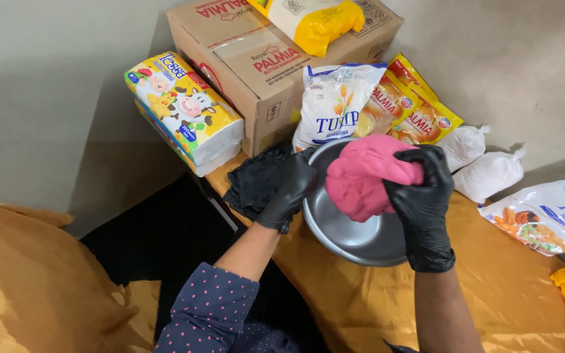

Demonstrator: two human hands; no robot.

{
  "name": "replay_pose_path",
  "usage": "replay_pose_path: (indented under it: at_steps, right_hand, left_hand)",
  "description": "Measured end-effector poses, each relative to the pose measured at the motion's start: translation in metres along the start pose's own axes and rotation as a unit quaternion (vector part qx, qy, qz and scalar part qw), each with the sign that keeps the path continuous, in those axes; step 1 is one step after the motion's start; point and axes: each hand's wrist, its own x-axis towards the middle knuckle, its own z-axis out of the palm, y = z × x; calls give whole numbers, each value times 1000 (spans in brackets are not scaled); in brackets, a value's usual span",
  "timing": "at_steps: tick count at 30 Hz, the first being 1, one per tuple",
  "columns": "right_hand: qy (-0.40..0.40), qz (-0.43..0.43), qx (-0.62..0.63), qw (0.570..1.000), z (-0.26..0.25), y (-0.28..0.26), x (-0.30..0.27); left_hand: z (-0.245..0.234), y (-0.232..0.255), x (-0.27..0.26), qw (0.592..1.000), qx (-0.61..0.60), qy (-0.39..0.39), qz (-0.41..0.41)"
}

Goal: Kneading a ball of pink dough in a metal bowl by hand on a workspace filled with baking ingredients.

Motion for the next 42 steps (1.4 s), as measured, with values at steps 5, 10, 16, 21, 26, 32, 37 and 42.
replay_pose_path:
  at_steps: [5, 10, 16, 21, 26, 32, 37, 42]
  right_hand:
    - [-297, 45, -132, 945, 11, -22, -28]
    - [-454, 106, -202, 861, 17, -19, -35]
    - [-530, 163, -440, 706, 44, 5, -38]
    - [-283, 350, 84, 889, -25, -47, -2]
    - [-341, 326, -130, 872, -41, -50, -14]
    - [-500, 346, -245, 755, -5, -40, -8]
    - [-542, 363, -295, 698, 10, 40, -22]
    - [-514, 144, -213, 819, 4, 74, -42]
  left_hand:
    - [-5, 43, -36, 993, 110, -9, 37]
    - [11, 31, -27, 978, 200, 31, 48]
    - [2, 22, -25, 956, 291, -11, 35]
    - [-13, 46, -60, 915, 314, 52, 248]
    - [9, 35, -102, 816, 364, 32, 447]
    - [30, 7, -104, 847, 404, -131, 321]
    - [38, 11, -92, 765, 487, -177, 383]
    - [24, 41, -91, 777, 457, -149, 406]
